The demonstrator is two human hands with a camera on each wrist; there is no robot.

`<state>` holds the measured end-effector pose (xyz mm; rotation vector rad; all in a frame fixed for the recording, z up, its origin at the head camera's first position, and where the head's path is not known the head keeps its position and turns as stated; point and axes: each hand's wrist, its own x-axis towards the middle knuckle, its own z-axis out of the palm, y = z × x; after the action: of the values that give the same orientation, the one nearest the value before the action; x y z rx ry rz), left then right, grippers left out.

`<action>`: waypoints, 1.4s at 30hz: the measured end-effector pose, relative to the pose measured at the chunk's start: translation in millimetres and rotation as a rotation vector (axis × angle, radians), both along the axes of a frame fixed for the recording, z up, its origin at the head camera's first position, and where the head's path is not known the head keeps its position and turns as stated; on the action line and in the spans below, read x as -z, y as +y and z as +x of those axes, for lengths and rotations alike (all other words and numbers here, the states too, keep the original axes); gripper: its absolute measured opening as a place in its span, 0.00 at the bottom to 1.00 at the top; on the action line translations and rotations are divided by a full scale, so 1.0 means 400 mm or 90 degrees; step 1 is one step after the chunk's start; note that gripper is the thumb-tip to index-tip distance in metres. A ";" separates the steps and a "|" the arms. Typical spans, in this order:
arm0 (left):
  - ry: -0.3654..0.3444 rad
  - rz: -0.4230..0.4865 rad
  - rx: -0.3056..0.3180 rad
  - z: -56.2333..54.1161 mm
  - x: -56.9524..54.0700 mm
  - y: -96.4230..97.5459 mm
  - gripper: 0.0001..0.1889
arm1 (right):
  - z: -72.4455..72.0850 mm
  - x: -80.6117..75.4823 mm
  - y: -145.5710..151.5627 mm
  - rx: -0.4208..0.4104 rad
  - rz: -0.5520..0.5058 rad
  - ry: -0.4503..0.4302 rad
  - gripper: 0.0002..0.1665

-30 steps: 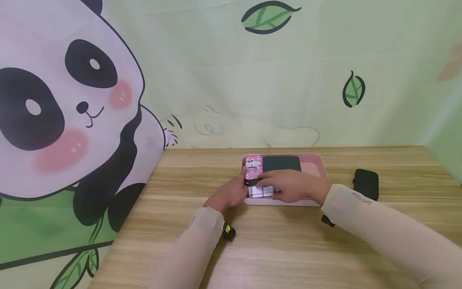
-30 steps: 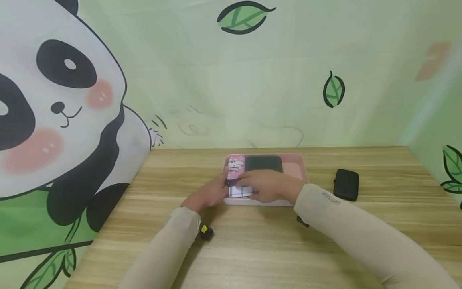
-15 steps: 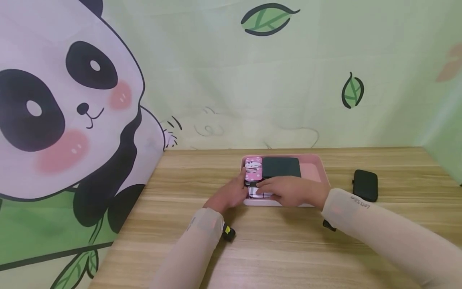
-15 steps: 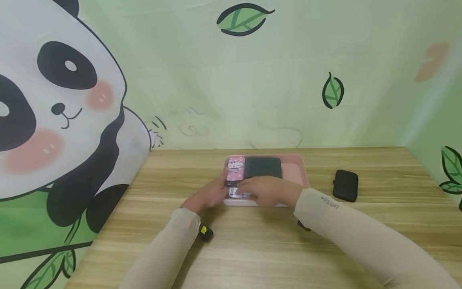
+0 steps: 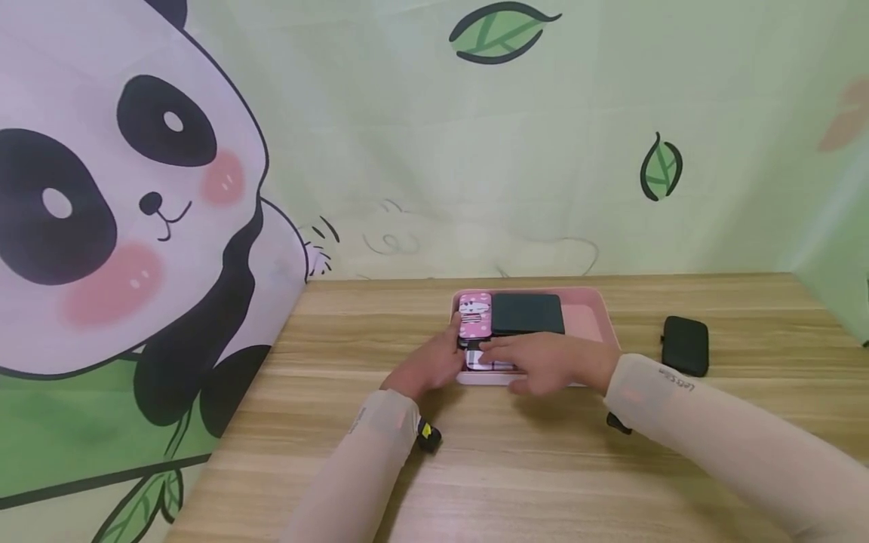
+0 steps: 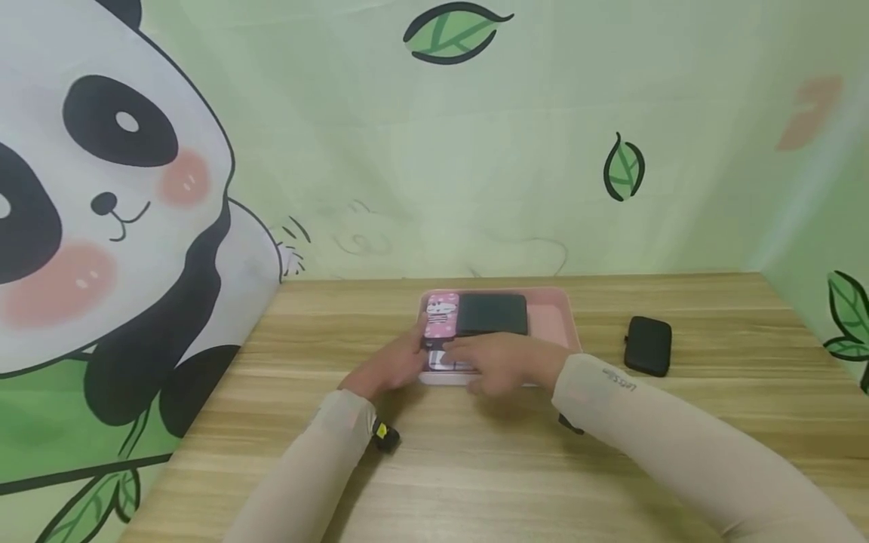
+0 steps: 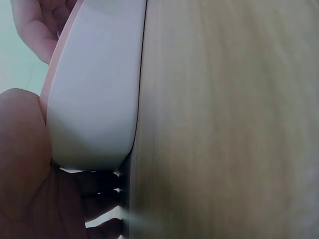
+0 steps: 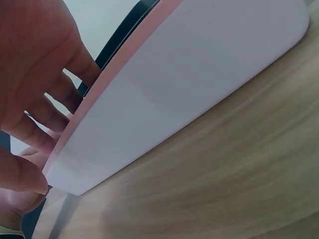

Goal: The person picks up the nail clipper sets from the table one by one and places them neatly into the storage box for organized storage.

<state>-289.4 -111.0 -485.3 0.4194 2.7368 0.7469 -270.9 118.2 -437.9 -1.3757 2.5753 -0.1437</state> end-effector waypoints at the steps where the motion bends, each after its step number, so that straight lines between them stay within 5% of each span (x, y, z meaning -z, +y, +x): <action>1: -0.002 0.002 -0.003 0.000 -0.001 -0.002 0.37 | 0.000 0.000 -0.001 -0.002 0.001 -0.002 0.35; 25: -0.001 -0.011 -0.001 0.006 -0.006 0.001 0.37 | 0.009 -0.008 -0.009 -0.004 0.001 -0.023 0.37; 42: -0.025 0.048 0.000 0.000 -0.002 0.004 0.39 | 0.007 0.001 0.003 0.006 0.001 0.008 0.37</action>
<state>-289.5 -109.6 -484.4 0.4165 2.6782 0.8523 -268.0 119.3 -438.5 -1.3691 2.5910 -0.1359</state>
